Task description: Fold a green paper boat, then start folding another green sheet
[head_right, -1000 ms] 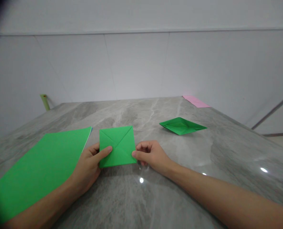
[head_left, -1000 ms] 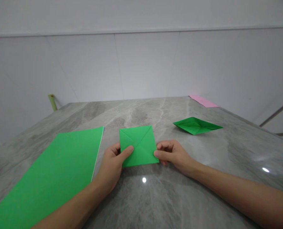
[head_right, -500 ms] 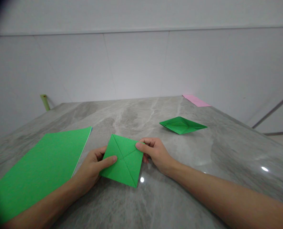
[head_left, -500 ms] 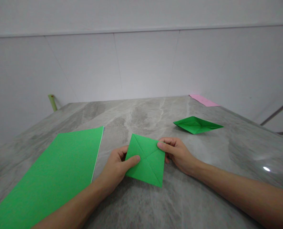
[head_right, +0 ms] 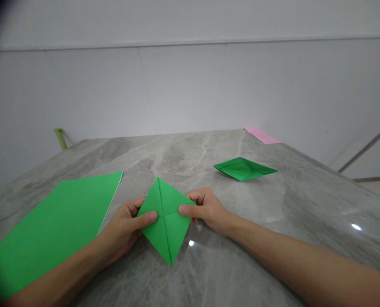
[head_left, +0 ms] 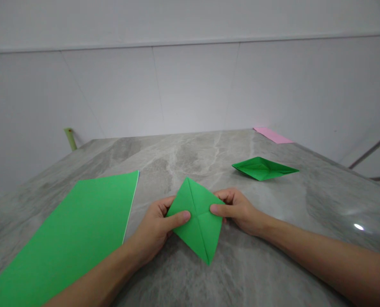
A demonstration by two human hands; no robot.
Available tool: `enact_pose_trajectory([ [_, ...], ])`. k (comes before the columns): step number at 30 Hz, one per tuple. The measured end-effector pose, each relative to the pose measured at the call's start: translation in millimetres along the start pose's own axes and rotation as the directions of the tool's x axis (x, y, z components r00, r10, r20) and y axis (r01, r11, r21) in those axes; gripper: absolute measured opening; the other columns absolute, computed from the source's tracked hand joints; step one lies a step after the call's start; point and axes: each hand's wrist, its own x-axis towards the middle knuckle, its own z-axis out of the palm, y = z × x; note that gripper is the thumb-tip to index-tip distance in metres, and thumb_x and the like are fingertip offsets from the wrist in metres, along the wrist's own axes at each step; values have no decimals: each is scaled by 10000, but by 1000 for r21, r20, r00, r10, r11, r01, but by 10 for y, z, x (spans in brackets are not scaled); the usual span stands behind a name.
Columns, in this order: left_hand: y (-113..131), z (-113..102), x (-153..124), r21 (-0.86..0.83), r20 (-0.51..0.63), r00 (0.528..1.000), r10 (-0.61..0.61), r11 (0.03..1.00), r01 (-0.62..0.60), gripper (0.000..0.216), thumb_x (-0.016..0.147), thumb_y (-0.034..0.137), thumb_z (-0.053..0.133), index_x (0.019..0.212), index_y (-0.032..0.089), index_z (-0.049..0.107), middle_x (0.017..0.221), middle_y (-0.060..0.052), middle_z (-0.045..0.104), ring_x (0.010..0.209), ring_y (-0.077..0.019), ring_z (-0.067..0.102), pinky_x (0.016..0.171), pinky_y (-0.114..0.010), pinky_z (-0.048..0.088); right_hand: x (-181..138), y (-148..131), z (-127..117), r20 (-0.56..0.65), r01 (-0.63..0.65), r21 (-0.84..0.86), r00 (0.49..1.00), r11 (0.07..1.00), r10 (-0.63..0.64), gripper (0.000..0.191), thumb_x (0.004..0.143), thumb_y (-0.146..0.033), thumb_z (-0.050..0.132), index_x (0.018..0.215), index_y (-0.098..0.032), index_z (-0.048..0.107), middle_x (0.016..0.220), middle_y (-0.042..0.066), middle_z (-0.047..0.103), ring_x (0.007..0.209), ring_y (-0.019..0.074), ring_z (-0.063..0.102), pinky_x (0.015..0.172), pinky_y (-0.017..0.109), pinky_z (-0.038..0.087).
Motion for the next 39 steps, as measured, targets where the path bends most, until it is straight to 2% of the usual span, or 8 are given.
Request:
enact_pose_trajectory([
  [10, -10, 6, -6, 66, -58, 995, -86, 994, 90, 311, 721, 256, 798, 1003, 149, 723, 921, -86, 747, 788, -221, 698, 761, -325, 526, -52, -90, 54, 164, -114, 50, 981, 992, 105, 301, 735, -403, 776, 778, -107, 747, 670, 21, 671, 585, 97, 563, 593, 223, 442],
  [20, -21, 24, 10, 40, -39, 997, -65, 997, 67, 453, 715, 214, 804, 1125, 165, 616, 1009, -96, 717, 837, -210, 690, 778, -321, 520, -65, -114, 136, 197, -140, 68, 972, 988, 125, 270, 722, -386, 789, 797, -128, 761, 726, 25, 714, 624, 113, 618, 666, 250, 500],
  [26, -34, 39, 6, 287, -148, 984, 95, 957, -49, 615, 722, 288, 801, 1243, 247, 477, 1109, -76, 666, 959, -241, 654, 800, -345, 517, -63, -130, 177, 153, -130, 87, 981, 988, 116, 296, 697, -404, 800, 778, -125, 749, 697, 15, 690, 616, 107, 594, 642, 235, 472],
  [28, -35, 39, -4, 452, -204, 947, 248, 882, -134, 614, 724, 318, 795, 1247, 270, 475, 1126, -65, 638, 1017, -246, 625, 851, -364, 503, -59, -118, 171, 118, -125, 85, 986, 989, 115, 320, 688, -428, 802, 756, -123, 736, 652, 2, 656, 586, 102, 561, 605, 230, 448],
  [30, -35, 28, -19, 641, -199, 881, 428, 738, -213, 552, 734, 337, 782, 1222, 282, 531, 1167, -66, 603, 1108, -264, 576, 934, -402, 469, -56, -91, 155, 78, -107, 52, 992, 993, 103, 348, 690, -456, 795, 682, -120, 703, 575, -20, 587, 524, 80, 484, 530, 212, 381],
  [34, -42, 5, -59, 885, -26, 771, 637, 374, -279, 473, 813, 319, 706, 1271, 340, 591, 1370, -72, 467, 1294, -305, 439, 1054, -487, 391, -51, -28, 128, 13, -42, 10, 999, 999, 42, 399, 713, -475, 776, 580, -128, 630, 509, -40, 498, 487, 65, 397, 478, 211, 266],
  [36, -56, 3, -80, 921, 40, 756, 654, 270, -282, 481, 860, 297, 655, 1324, 383, 558, 1474, -64, 366, 1354, -320, 375, 1055, -504, 396, -49, -15, 129, -1, -41, 21, 999, 999, 41, 398, 718, -476, 772, 588, -129, 628, 520, -34, 507, 495, 69, 405, 484, 214, 269],
  [39, -86, 9, -104, 933, 101, 797, 595, 222, -284, 429, 916, 282, 576, 1326, 409, 557, 1562, -50, 246, 1406, -342, 305, 1066, -543, 382, -45, -33, 140, 10, -56, 39, 998, 998, 56, 394, 716, -477, 772, 598, -129, 631, 532, -33, 512, 499, 70, 403, 489, 214, 277],
])
